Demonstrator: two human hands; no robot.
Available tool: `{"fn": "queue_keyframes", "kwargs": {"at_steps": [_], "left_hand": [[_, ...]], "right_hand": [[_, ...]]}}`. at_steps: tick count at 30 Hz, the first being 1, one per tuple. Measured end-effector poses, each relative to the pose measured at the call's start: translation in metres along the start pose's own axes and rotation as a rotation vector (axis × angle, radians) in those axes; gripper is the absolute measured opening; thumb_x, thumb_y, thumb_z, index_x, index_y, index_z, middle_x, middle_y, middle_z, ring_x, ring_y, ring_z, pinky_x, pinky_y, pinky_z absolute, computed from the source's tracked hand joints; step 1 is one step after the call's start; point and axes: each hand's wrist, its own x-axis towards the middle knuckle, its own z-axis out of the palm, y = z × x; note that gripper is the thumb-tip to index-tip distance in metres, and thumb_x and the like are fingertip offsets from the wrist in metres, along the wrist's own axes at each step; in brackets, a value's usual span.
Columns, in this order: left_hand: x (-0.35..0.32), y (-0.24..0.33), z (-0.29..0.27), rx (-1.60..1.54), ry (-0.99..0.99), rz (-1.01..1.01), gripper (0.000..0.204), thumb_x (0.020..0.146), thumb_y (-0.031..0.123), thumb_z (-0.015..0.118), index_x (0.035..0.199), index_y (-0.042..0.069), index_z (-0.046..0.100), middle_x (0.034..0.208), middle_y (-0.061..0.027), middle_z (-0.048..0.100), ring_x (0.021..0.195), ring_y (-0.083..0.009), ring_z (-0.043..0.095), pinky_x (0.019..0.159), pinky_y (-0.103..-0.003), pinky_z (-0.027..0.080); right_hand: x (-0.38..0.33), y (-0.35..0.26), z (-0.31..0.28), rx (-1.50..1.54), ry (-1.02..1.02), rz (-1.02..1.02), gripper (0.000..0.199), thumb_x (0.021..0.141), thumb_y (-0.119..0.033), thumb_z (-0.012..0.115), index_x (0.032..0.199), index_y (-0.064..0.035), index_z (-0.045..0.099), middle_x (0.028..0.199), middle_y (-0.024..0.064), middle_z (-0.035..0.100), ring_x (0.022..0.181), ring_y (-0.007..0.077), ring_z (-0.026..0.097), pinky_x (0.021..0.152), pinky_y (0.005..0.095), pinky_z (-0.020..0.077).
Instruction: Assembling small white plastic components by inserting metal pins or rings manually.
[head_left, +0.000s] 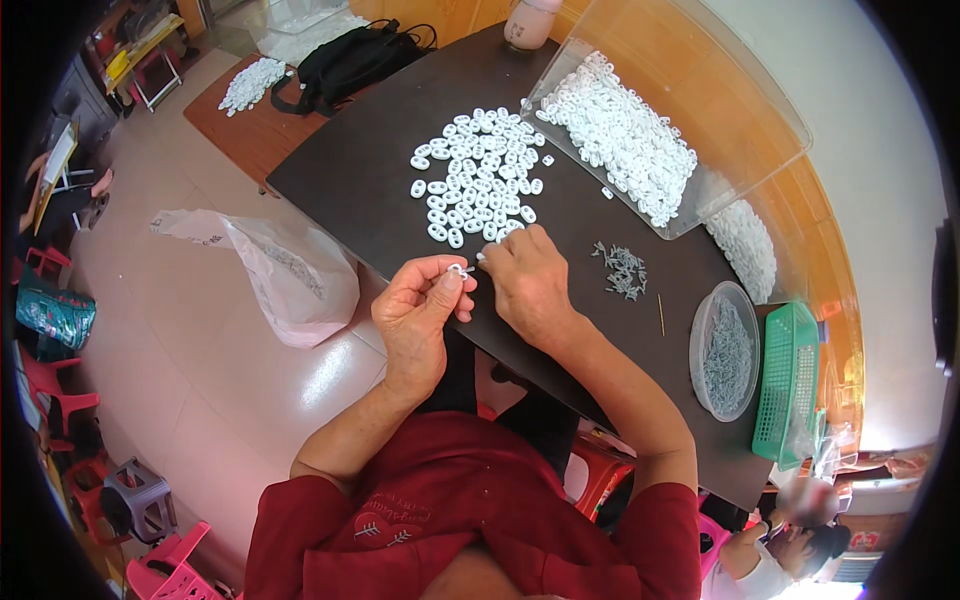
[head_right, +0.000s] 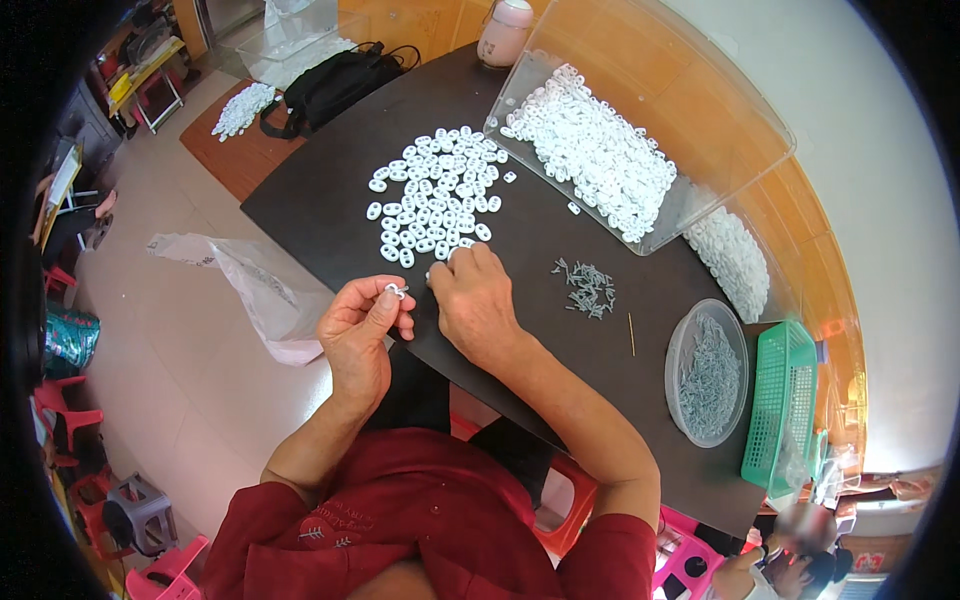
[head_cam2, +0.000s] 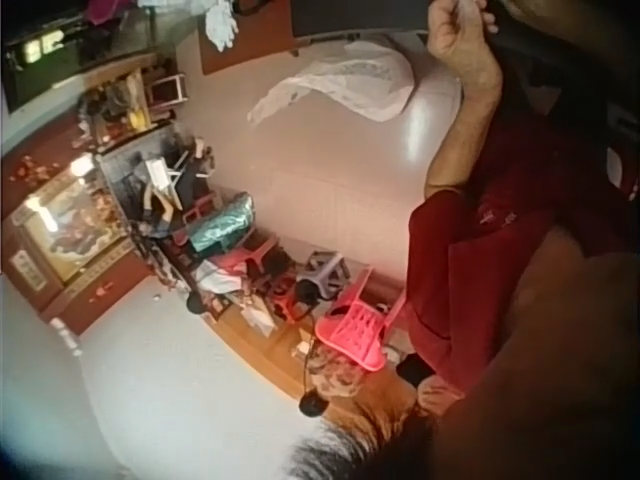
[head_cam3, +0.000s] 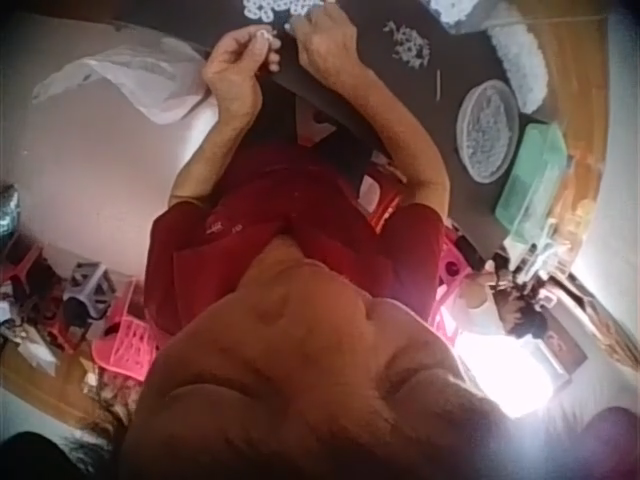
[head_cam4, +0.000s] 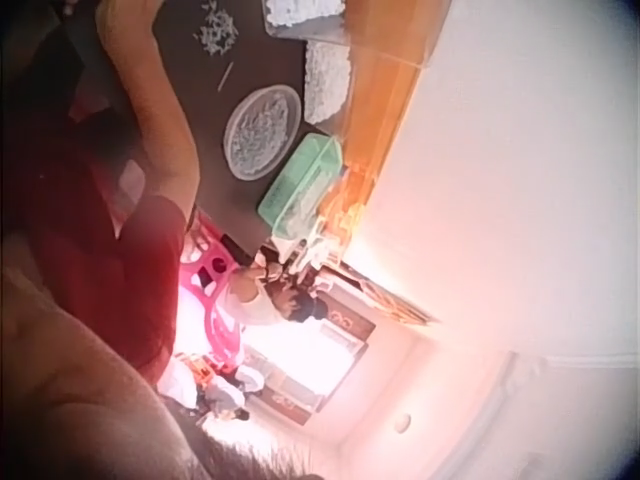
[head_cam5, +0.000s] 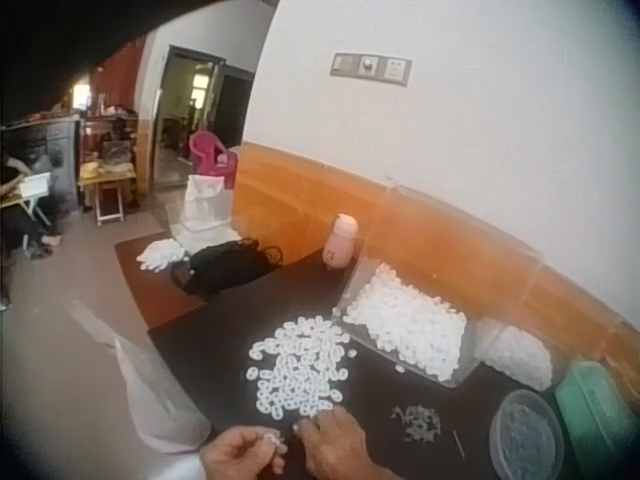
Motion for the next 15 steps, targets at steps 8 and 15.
{"fn": "queue_keyframes", "kwargs": {"at_steps": [8, 15], "left_hand": [[-0.002, -0.009, 0.017, 0.01, -0.096, -0.049, 0.018, 0.089, 0.006, 0.057, 0.104, -0.003, 0.06, 0.082, -0.0072, 0.063, 0.064, -0.0075, 0.055, 0.056, -0.019, 0.045], [-0.005, -0.014, 0.028, 0.091, -0.17, -0.093, 0.018, 0.088, 0.009, 0.058, 0.102, -0.003, 0.06, 0.08, -0.0091, 0.064, 0.063, -0.0096, 0.057, 0.054, -0.021, 0.045]], "right_hand": [[-0.019, 0.008, -0.043, 0.945, -0.076, 0.782, 0.01, 0.085, -0.01, 0.061, 0.089, -0.0021, 0.066, 0.075, -0.0001, 0.062, 0.066, 0.004, 0.054, 0.057, 0.0173, 0.0404], [-0.028, 0.013, -0.059, 1.146, -0.075, 0.904, 0.013, 0.084, -0.01, 0.061, 0.092, -0.0007, 0.064, 0.076, 0.003, 0.063, 0.067, 0.0061, 0.055, 0.059, 0.0189, 0.0411]]}}
